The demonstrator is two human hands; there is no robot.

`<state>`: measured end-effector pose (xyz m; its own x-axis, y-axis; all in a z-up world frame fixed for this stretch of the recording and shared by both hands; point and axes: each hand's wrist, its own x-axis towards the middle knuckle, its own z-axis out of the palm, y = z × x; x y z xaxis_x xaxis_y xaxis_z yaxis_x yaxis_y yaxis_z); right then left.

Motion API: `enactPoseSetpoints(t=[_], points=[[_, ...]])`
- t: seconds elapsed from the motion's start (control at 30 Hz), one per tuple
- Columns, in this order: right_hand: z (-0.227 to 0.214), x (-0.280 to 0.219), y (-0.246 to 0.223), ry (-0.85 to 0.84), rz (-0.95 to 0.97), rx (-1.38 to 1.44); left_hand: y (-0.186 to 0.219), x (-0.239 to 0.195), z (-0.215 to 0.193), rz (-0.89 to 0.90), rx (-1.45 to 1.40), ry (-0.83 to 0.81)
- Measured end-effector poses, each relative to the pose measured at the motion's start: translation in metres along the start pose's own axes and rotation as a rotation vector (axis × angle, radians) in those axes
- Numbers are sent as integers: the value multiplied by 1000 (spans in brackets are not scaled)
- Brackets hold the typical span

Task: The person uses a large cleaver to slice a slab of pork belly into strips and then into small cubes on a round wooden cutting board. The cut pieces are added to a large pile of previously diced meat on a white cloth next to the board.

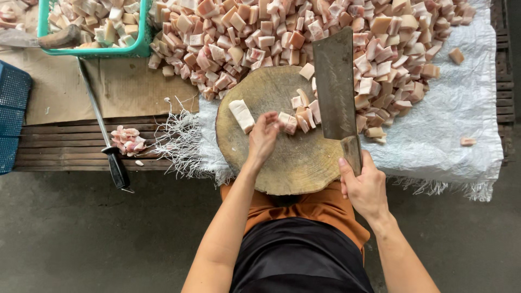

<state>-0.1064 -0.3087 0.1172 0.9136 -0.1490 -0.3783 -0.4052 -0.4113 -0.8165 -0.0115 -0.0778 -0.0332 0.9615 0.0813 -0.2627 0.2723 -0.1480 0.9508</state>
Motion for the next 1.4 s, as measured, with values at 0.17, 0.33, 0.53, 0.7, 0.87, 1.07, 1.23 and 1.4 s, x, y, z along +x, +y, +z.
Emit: enactPoseSetpoints(t=[0.17,0.33,0.53,0.7,0.87,1.07,1.23,1.4], points=[[-4,-12,6,-91,-42,-229,9,43,-57,26,73,165],[29,-13,32,-209,-227,-294,-21,68,-109,227,650,246],[29,0,49,-135,-2,-458,-9,54,-93,84,656,33],[27,5,55,-49,7,-363,29,25,-56,-201,-15,-92],[28,6,43,-73,17,-342,19,-16,-14,-77,245,-14],[22,-7,5,68,-330,-267,-12,-23,-8,76,252,107],[40,2,22,87,-488,-171,-14,-20,-12,39,218,108],[68,17,47,-90,-184,-588,-22,-21,-11,54,265,147]])
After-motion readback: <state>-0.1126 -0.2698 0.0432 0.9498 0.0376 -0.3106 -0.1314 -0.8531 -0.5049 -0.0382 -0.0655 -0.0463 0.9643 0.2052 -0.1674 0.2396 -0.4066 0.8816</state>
